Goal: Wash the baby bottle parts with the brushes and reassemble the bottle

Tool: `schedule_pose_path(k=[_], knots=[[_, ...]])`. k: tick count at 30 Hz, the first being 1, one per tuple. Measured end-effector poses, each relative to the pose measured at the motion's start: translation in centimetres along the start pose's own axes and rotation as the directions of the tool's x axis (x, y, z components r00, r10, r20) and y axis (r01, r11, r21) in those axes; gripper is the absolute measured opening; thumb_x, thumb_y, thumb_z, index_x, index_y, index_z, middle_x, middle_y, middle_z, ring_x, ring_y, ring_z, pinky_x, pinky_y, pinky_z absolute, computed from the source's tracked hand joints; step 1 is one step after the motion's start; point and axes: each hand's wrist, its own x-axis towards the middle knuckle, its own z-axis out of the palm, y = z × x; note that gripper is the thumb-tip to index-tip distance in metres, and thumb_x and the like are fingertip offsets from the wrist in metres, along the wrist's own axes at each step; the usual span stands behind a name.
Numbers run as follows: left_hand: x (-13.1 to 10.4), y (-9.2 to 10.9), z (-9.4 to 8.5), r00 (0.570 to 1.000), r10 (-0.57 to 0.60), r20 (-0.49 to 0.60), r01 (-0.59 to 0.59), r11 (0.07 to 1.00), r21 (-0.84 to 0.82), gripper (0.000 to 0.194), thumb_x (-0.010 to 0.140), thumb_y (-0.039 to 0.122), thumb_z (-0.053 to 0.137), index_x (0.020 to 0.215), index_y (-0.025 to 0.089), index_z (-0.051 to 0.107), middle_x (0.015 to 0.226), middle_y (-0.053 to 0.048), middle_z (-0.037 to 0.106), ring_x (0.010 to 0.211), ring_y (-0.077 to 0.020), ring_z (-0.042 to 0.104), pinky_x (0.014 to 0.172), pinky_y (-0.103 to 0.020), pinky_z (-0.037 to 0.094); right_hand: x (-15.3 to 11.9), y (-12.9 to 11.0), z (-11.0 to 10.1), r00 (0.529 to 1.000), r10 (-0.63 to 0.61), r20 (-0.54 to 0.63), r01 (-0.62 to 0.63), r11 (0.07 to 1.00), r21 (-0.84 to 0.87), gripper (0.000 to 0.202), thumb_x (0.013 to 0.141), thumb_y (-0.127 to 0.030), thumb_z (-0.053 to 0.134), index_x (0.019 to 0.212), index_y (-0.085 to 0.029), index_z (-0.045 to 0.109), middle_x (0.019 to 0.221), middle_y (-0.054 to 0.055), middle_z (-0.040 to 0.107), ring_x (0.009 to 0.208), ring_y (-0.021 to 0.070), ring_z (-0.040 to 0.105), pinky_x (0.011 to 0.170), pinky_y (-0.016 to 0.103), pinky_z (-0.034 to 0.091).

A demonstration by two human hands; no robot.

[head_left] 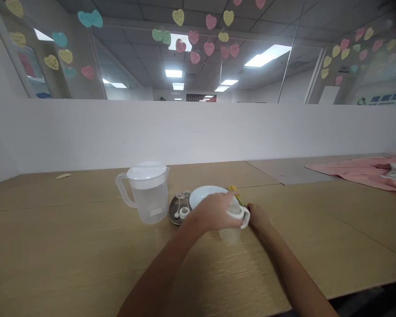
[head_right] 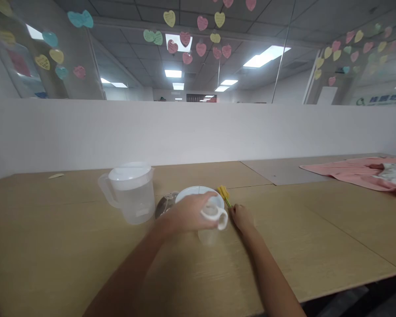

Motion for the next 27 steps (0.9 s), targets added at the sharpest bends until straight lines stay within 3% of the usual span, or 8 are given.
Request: schedule_pose_path(k=[6, 12, 16, 19, 21, 23, 25, 27], knots=[[0.0, 1.2, 2.4, 0.945, 0.045, 0.325, -0.107, 0.979, 0.174, 0.048, 0.069, 0.039, 0.063, 0.112, 0.017, 0.056, 0.102, -0.010, 0.066, 0.090, -0.0259, 0.064, 0.070, -0.031, 0.049, -0.1, 0.0, -0.1, 1.000, -0.020, 0.024, 0.020, 1.000, -0.015, 0.036, 0.090, -0.033, 0.035, 0.089, -0.015, 0.066, 0.097, 0.015, 0.069, 0.088, 0.0232, 0.065, 0.064, 0.027, 0.040], [0.7, 0.6, 3.6, 0.922, -0.068, 0.380, -0.060, 0.947, 0.316, 0.044, 0.070, 0.034, 0.064, 0.108, 0.014, 0.059, 0.107, -0.014, 0.064, 0.092, -0.0284, 0.063, 0.072, -0.034, 0.051, -0.6, 0.1, -0.7, 0.998, -0.008, 0.068, 0.011, 0.999, -0.033, 0.037, 0.085, -0.039, 0.041, 0.082, -0.016, 0.070, 0.093, 0.015, 0.069, 0.086, 0.0266, 0.065, 0.066, 0.030, 0.041], [0.8, -0.7, 2.7, 0.916, -0.088, 0.391, -0.019, 0.965, 0.261, 0.060, 0.068, 0.038, 0.067, 0.123, 0.016, 0.051, 0.116, -0.013, 0.061, 0.100, -0.0279, 0.061, 0.079, -0.035, 0.050, -1.1, -0.5, -2.3, 0.989, 0.064, -0.131, -0.066, 0.998, -0.015, 0.046, 0.090, -0.040, 0.030, 0.087, -0.015, 0.069, 0.091, 0.017, 0.068, 0.082, 0.0268, 0.065, 0.063, 0.030, 0.040], [1.0, -2.9, 1.0, 0.929, 0.034, 0.370, -0.044, 0.999, 0.020, 0.070, 0.070, 0.051, 0.064, 0.131, 0.021, 0.044, 0.128, -0.008, 0.056, 0.111, -0.0242, 0.055, 0.087, -0.030, 0.046, -0.6, -2.6, -4.0, 0.964, -0.005, -0.266, 0.011, 1.000, 0.021, 0.046, 0.092, -0.037, 0.028, 0.087, -0.016, 0.068, 0.088, 0.015, 0.069, 0.080, 0.0230, 0.064, 0.063, 0.028, 0.039], [1.2, -5.0, 0.1, 0.958, 0.027, 0.286, -0.001, 0.996, -0.089, 0.054, 0.082, 0.054, 0.050, 0.126, 0.022, 0.050, 0.128, -0.004, 0.057, 0.110, -0.0197, 0.056, 0.087, -0.025, 0.045, 0.2, -4.8, -5.0, 0.970, -0.136, -0.203, 0.146, 0.988, 0.038, 0.040, 0.091, -0.038, 0.033, 0.085, -0.018, 0.067, 0.089, 0.011, 0.069, 0.082, 0.0203, 0.064, 0.064, 0.026, 0.039], [1.4, -7.5, -0.1, 0.971, -0.172, 0.165, 0.176, 0.984, -0.009, 0.044, 0.092, 0.049, 0.035, 0.115, 0.020, 0.058, 0.118, -0.005, 0.063, 0.102, -0.0181, 0.060, 0.084, -0.024, 0.045, 1.3, -7.2, -5.6, 0.958, -0.286, -0.007, 0.285, 0.951, 0.121, 0.032, 0.088, -0.036, 0.041, 0.086, -0.017, 0.067, 0.092, 0.011, 0.069, 0.084, 0.0192, 0.063, 0.064, 0.024, 0.040], [1.6, -10.1, 0.3, 0.912, -0.405, 0.066, 0.393, 0.908, 0.144, 0.041, 0.094, 0.041, 0.034, 0.103, 0.014, 0.064, 0.108, -0.011, 0.066, 0.099, -0.0220, 0.060, 0.083, -0.029, 0.045, 2.3, -9.5, -5.6, 0.912, -0.364, 0.189, 0.322, 0.920, 0.222, 0.028, 0.086, -0.035, 0.047, 0.086, -0.015, 0.066, 0.091, 0.012, 0.069, 0.080, 0.0178, 0.064, 0.062, 0.022, 0.041], [1.8, -12.3, 1.2, 0.861, -0.505, 0.054, 0.485, 0.850, 0.207, 0.031, 0.093, 0.033, 0.042, 0.099, 0.012, 0.065, 0.106, -0.015, 0.065, 0.100, -0.0238, 0.060, 0.084, -0.033, 0.046, 3.0, -11.2, -5.0, 0.866, -0.385, 0.319, 0.301, 0.911, 0.283, 0.029, 0.086, -0.036, 0.048, 0.084, -0.014, 0.065, 0.084, 0.010, 0.069, 0.070, 0.0153, 0.064, 0.057, 0.021, 0.044]])
